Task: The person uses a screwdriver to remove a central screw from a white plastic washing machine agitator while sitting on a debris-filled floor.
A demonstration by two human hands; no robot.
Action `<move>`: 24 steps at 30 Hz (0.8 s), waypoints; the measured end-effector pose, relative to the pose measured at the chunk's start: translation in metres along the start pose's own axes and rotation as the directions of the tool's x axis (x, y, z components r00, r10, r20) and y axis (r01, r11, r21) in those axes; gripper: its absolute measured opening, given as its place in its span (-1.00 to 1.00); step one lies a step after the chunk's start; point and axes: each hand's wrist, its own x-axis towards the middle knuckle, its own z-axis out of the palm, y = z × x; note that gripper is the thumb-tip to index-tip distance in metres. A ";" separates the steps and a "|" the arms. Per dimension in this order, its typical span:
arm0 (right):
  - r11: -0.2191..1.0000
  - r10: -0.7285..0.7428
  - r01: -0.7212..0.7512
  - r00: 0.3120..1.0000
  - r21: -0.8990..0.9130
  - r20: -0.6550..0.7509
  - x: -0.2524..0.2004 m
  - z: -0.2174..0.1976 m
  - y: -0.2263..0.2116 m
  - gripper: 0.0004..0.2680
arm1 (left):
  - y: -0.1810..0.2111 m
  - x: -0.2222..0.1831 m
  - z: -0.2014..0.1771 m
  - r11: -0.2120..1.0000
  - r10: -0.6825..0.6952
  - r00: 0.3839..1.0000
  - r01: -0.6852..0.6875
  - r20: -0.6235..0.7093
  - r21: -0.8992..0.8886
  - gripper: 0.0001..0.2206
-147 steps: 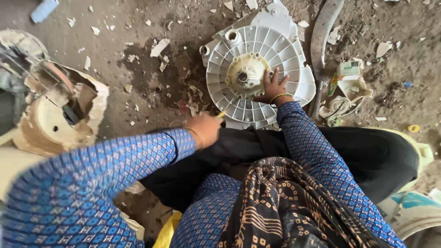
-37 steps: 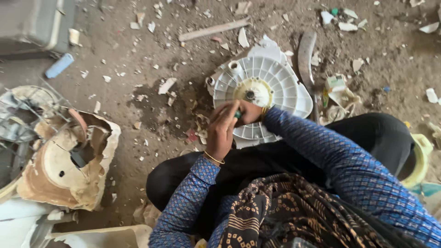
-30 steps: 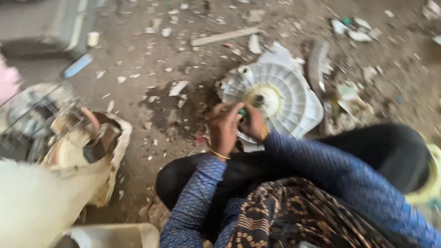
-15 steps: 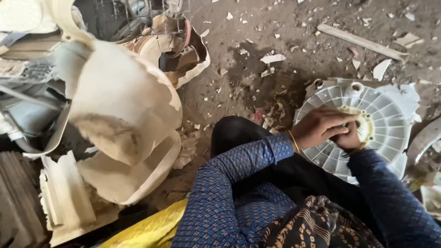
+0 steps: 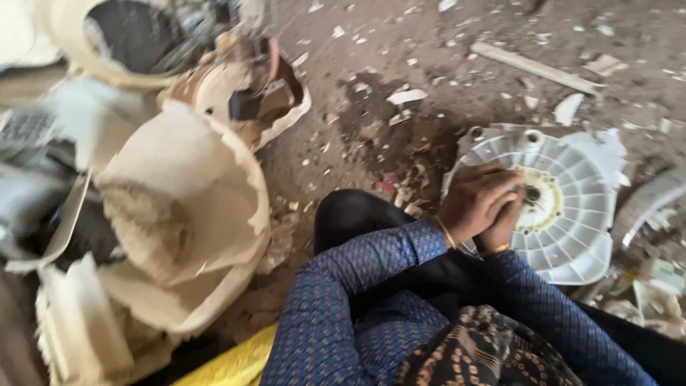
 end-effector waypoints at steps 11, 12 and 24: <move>0.985 -0.013 -0.135 0.567 0.109 0.824 0.086 -0.050 0.104 -0.70 | -0.005 0.010 -0.019 0.965 0.035 0.956 0.044 0.291 -0.260 -0.68; 0.987 0.104 -0.160 0.607 -0.007 0.788 0.080 -0.049 0.081 -0.72 | -0.006 0.010 -0.021 0.973 0.037 0.952 0.035 0.304 -0.228 -0.70; 0.998 0.059 -0.062 0.982 0.015 0.180 0.012 -0.024 -0.042 -0.71 | 0.024 0.010 -0.018 0.986 0.023 0.968 -0.064 0.250 0.155 -0.66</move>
